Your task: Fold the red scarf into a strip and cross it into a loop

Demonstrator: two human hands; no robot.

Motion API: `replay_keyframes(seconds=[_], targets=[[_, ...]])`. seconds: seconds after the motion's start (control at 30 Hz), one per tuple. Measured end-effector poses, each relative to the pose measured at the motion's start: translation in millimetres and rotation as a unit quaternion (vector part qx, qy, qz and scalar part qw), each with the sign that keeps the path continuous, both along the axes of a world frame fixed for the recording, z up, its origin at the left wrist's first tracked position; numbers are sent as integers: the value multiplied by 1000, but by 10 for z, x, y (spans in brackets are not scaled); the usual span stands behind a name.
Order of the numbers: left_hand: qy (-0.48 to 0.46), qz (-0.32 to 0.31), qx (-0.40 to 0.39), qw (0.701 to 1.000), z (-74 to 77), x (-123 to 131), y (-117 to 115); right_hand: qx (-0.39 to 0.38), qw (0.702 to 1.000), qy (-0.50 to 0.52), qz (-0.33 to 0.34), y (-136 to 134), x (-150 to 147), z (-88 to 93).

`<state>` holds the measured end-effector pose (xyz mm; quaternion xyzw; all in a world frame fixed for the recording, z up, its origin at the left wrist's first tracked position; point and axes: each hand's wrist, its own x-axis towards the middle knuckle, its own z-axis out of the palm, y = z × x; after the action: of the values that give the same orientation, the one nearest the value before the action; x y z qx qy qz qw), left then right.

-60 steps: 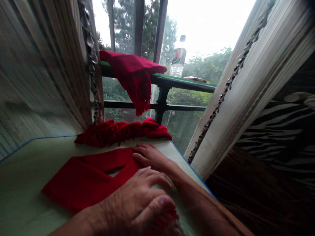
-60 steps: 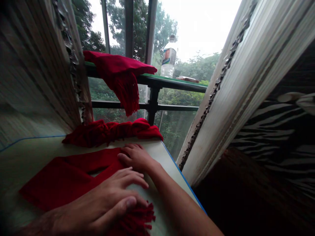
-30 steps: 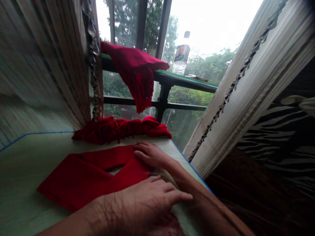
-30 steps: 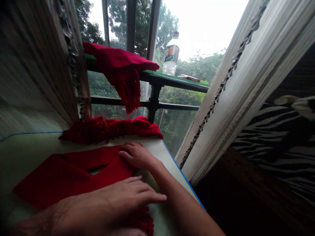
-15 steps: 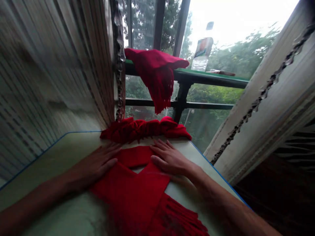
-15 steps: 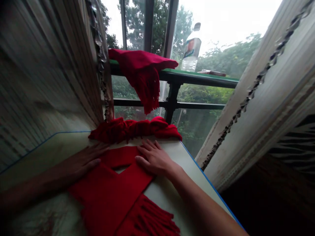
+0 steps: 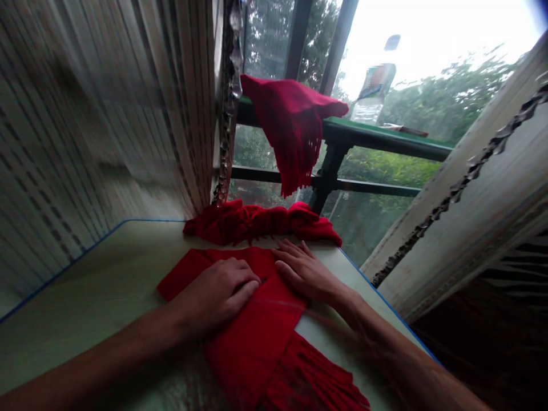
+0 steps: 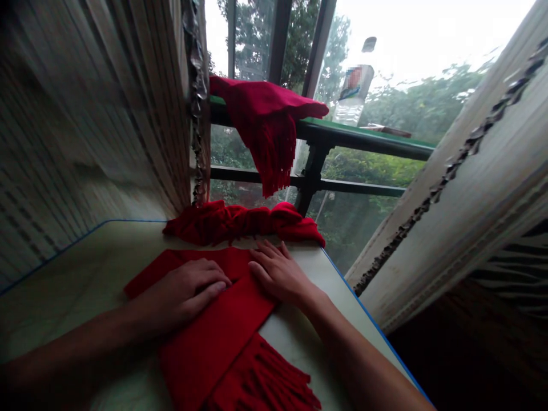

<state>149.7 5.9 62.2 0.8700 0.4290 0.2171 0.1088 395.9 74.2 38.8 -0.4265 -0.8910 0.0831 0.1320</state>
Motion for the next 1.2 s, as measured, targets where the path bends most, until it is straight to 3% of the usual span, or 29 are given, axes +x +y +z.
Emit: replay_keyframes(seconds=[0.1,0.2,0.3,0.5,0.77,1.03,1.13,1.2], targets=[[-7,-25,-46,999,3,114,87,2,1000,8,0,-6,-16,4],[-70,-86,-113,987,11,127,164,9,1000,19,8,-3,-16,2],[-127,-105,-162,973,11,95,190,30,998,50,28,4,-12,-5],[-64,-112,-231,964,25,53,179,73,987,123,77,25,-43,-39],[-49,-97,-345,932,150,67,143,86,989,106,63,66,-62,-86],[-57,-192,-436,877,177,-14,182,70,990,104,70,99,-83,-80],[-79,-182,-434,879,157,8,143,71,987,131,62,62,-53,9],[-112,-172,-420,884,109,32,109,84,981,173,2,-71,32,138]])
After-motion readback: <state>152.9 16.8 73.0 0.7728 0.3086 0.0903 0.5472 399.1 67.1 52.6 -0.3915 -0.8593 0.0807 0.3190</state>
